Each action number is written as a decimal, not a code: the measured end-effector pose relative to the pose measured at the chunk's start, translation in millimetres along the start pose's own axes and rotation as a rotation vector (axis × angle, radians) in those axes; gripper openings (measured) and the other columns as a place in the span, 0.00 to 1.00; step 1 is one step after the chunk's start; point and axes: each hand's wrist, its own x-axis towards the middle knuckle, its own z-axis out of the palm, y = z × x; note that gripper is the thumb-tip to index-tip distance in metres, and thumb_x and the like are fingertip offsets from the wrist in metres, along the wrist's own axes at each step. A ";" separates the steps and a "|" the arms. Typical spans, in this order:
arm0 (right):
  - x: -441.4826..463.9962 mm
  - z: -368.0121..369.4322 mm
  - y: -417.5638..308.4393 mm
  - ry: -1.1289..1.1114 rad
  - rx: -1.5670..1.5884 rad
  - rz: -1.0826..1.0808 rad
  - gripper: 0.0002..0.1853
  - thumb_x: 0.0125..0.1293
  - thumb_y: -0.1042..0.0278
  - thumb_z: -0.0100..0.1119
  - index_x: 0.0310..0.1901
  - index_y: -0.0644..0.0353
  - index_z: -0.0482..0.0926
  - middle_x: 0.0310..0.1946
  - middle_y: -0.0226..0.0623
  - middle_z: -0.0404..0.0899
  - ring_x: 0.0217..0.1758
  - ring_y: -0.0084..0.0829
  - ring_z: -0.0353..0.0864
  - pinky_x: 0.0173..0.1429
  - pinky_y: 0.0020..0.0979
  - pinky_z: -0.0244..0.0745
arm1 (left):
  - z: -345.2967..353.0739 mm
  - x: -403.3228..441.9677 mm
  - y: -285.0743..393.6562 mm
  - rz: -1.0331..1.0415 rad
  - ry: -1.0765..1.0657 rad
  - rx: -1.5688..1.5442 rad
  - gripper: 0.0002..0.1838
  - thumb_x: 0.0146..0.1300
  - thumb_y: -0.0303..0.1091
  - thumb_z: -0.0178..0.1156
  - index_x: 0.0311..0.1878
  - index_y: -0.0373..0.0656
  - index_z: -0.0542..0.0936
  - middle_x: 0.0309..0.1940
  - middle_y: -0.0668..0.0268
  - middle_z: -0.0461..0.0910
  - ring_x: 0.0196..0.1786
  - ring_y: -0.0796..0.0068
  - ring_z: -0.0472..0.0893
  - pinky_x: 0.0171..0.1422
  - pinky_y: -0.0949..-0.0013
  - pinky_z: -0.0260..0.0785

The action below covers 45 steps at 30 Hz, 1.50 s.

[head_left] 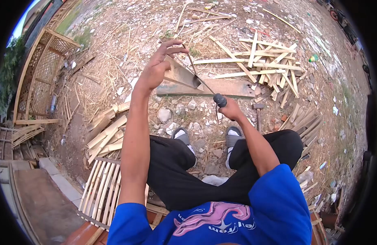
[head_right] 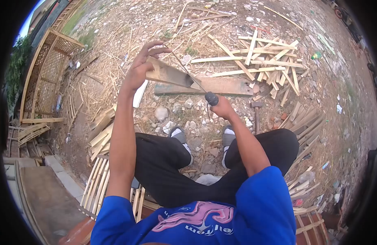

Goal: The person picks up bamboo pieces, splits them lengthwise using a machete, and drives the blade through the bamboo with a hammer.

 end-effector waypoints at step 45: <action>8.5 18.3 -28.9 0.156 -0.103 0.069 0.17 0.49 0.65 0.65 0.42 0.60 0.80 0.36 0.53 0.83 0.43 0.56 0.82 0.47 0.43 0.76 | -8.8 -32.8 6.3 -0.431 0.511 0.092 0.25 0.66 0.52 0.64 0.41 0.33 0.84 0.30 0.62 0.83 0.33 0.75 0.84 0.40 0.74 0.81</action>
